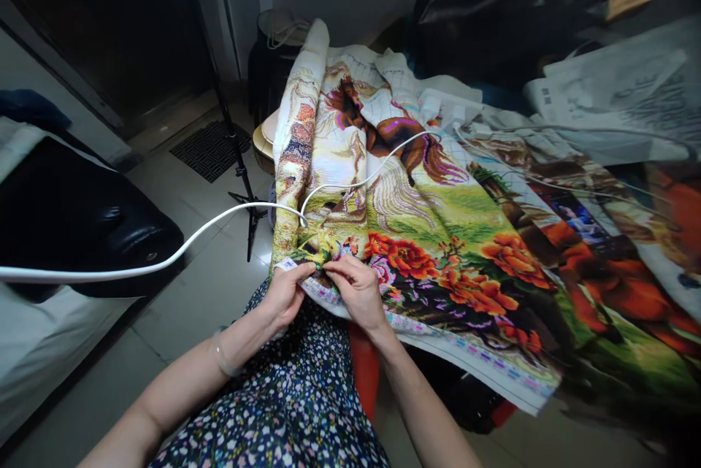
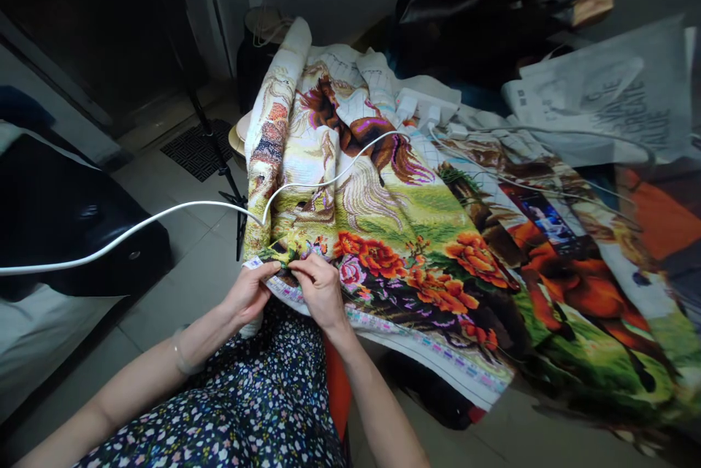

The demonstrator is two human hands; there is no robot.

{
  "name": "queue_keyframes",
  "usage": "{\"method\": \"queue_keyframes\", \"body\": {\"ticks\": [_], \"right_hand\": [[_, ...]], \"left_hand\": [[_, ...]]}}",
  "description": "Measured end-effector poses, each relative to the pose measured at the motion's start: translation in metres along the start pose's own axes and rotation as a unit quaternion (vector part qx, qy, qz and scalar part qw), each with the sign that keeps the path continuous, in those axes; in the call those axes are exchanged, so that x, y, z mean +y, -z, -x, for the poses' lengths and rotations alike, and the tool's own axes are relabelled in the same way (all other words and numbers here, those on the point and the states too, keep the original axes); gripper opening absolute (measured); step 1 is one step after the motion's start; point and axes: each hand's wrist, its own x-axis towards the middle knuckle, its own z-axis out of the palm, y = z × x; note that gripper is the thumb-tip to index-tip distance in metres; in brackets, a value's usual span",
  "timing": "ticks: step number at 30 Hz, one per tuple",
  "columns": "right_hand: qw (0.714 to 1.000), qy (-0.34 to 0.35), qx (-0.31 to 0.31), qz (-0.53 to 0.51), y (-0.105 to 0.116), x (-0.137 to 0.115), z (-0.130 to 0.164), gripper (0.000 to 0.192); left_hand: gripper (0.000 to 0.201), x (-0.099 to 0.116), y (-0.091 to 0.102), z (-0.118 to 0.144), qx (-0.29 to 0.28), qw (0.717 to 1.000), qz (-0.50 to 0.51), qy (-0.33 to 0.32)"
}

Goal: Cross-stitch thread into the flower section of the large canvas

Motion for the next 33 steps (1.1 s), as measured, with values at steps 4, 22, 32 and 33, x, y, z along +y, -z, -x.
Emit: {"method": "queue_keyframes", "body": {"ticks": [4,22,32,33], "right_hand": [[1.0,0.005,-0.003,-0.007,0.001,0.001,-0.001,0.016],[0.992,-0.006,0.004,0.125,-0.003,-0.029,-0.001,0.019],[0.957,0.058,-0.03,0.283,-0.015,-0.04,-0.008,0.019],[0.968,0.072,-0.036,0.238,-0.011,-0.042,-0.008,0.02]], "left_hand": [[0.045,0.0,-0.001,0.001,0.006,1.0,0.0,0.006],[0.03,-0.004,-0.003,0.006,0.0,1.0,-0.013,-0.002],[0.025,-0.009,-0.007,0.008,-0.024,0.994,-0.082,-0.073],[0.027,-0.01,-0.007,0.006,-0.021,0.993,-0.087,-0.078]]}}
